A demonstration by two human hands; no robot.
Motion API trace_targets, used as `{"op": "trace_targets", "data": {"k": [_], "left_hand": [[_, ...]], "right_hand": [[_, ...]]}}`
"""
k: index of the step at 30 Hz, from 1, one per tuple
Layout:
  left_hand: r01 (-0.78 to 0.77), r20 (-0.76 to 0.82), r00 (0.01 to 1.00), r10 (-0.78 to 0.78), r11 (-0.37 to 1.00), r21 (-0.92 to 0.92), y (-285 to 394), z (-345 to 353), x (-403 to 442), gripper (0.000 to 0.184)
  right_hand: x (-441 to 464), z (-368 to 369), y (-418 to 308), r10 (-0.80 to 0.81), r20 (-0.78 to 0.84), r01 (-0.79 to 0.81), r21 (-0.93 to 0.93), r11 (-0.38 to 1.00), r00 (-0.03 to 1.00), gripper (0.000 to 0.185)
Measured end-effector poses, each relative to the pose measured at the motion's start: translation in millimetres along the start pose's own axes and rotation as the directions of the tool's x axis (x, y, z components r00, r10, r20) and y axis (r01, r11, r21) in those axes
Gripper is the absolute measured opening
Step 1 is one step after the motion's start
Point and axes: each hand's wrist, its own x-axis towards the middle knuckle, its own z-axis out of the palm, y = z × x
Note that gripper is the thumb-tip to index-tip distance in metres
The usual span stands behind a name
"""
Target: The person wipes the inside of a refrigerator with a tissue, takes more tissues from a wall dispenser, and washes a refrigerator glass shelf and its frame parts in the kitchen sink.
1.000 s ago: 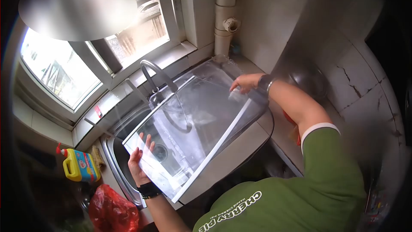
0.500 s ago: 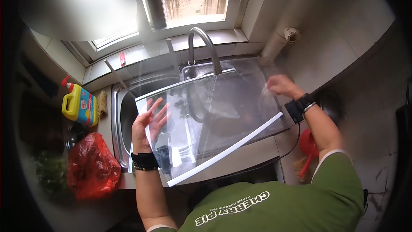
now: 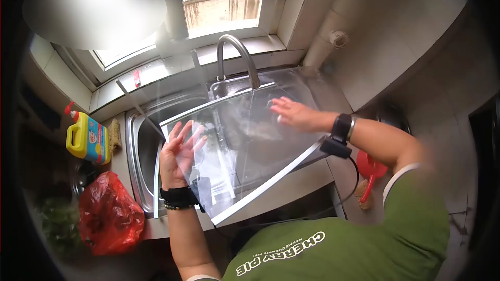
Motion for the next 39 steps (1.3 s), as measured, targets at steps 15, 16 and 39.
{"op": "trace_targets", "data": {"k": [15, 16, 39], "left_hand": [[-0.003, -0.002, 1.0, 0.004, 0.996, 0.093, -9, 12, -9, 0.057], [-0.006, -0.009, 1.0, 0.007, 0.995, 0.102, -12, 14, -11, 0.057], [-0.053, 0.0, 0.999, 0.053, 0.999, 0.005, -31, -3, -10, 0.05]], "right_hand": [[99, 5, -59, -0.107, 0.028, 0.1, 0.189, 0.977, 0.994, 0.061], [99, 8, -33, 0.019, 0.042, -0.025, 0.143, 0.989, 0.999, 0.067], [49, -9, 69, 0.381, 0.039, -0.382, 0.14, 0.913, 0.924, 0.066]]}}
